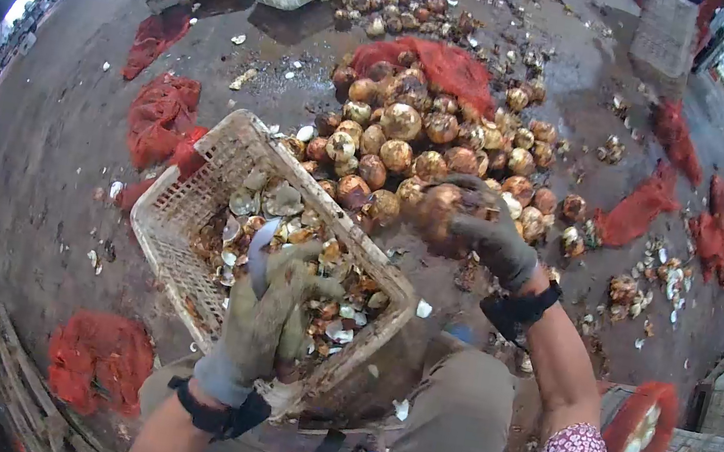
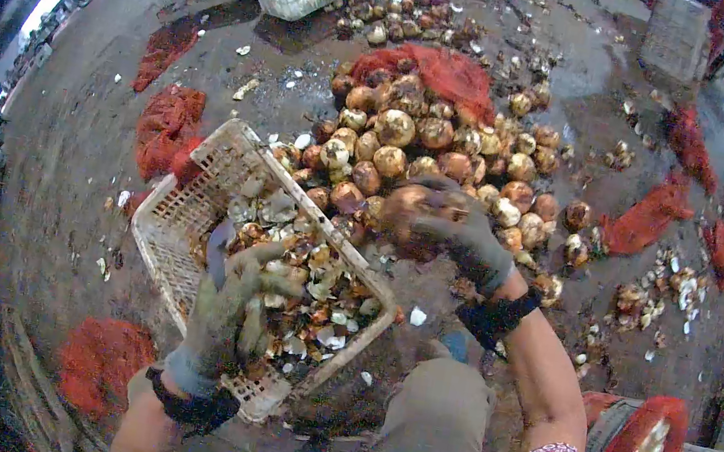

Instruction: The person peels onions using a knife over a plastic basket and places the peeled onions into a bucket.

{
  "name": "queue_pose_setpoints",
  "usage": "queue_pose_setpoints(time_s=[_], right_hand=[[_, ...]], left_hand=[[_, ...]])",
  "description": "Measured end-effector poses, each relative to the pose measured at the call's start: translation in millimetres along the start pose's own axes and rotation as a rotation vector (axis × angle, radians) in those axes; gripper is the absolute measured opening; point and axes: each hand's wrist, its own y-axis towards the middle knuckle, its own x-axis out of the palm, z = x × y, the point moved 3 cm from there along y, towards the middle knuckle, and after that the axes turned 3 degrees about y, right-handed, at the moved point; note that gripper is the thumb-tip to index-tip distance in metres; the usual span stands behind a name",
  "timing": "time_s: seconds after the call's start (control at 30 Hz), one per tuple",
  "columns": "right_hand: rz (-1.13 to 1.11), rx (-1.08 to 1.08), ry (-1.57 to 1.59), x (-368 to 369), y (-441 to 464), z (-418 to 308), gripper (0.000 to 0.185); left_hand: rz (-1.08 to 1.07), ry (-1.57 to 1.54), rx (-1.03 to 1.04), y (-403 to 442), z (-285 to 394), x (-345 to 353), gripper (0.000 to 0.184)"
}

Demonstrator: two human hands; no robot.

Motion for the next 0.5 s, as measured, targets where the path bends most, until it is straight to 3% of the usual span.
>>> queue_pose_setpoints(time_s=[0.03, 0.1, 0.17, 0.2, 0.23, 0.27, 0.3, 0.33, 0.37, 0.4, 0.43, 0.5], right_hand=[[-0.175, -0.086, -0.128, 27.7, 4.6, -32.7, 0.049], [-0.466, -0.029, -0.078, 91.4, 5.1, -71.6, 0.071], [-0.665, -0.115, -0.231, 142.4, 5.3, -81.6, 0.078], [-0.662, -0.118, -0.245, 158.6, 2.9, -81.9, 0.078], [-0.501, -0.223, -0.415, 169.3, 1.8, -81.8, 0.081], [-0.338, -0.325, -0.579, 176.8, 0.3, -80.8, 0.084], [-0.336, -0.328, -0.588, 183.8, -1.2, -72.6, 0.084], [-0.207, -0.326, -0.634, 184.9, -1.1, -62.8, 0.087], [-0.077, -0.322, -0.677, 187.2, -3.5, -56.6, 0.091], [-0.158, -0.139, -0.402, 198.7, -11.0, -53.8, 0.094], [-0.155, -0.142, -0.402, 203.4, -12.2, -43.7, 0.094], [-0.086, -0.265, -0.158, 202.0, -9.4, -22.7, 0.096]], left_hand=[[-0.022, -0.109, 0.032, -2.0, 2.5, 2.1, 0.045], [-0.071, -0.207, 0.108, -3.1, 3.2, 1.8, 0.050], [-0.168, -0.376, 0.198, -0.1, -1.5, 1.4, 0.062], [-0.243, -0.475, 0.141, 1.7, -6.7, -4.2, 0.063], [-0.255, -0.476, 0.152, -4.6, 0.6, -3.5, 0.063], [-0.057, -0.510, 0.172, -10.0, 7.7, -7.5, 0.063], [0.143, -0.540, 0.189, -15.5, 11.2, -13.0, 0.062], [-0.594, -0.764, 0.238, 15.0, -36.3, -63.5, 0.062], [-0.601, -0.763, 0.240, 9.6, -27.1, -55.7, 0.062], [-0.253, -0.494, 0.365, 4.0, -11.5, -49.1, 0.061], [0.094, -0.216, 0.475, -0.1, -0.8, -51.4, 0.060], [0.104, -0.029, 0.526, 0.3, -2.8, -56.5, 0.059]])
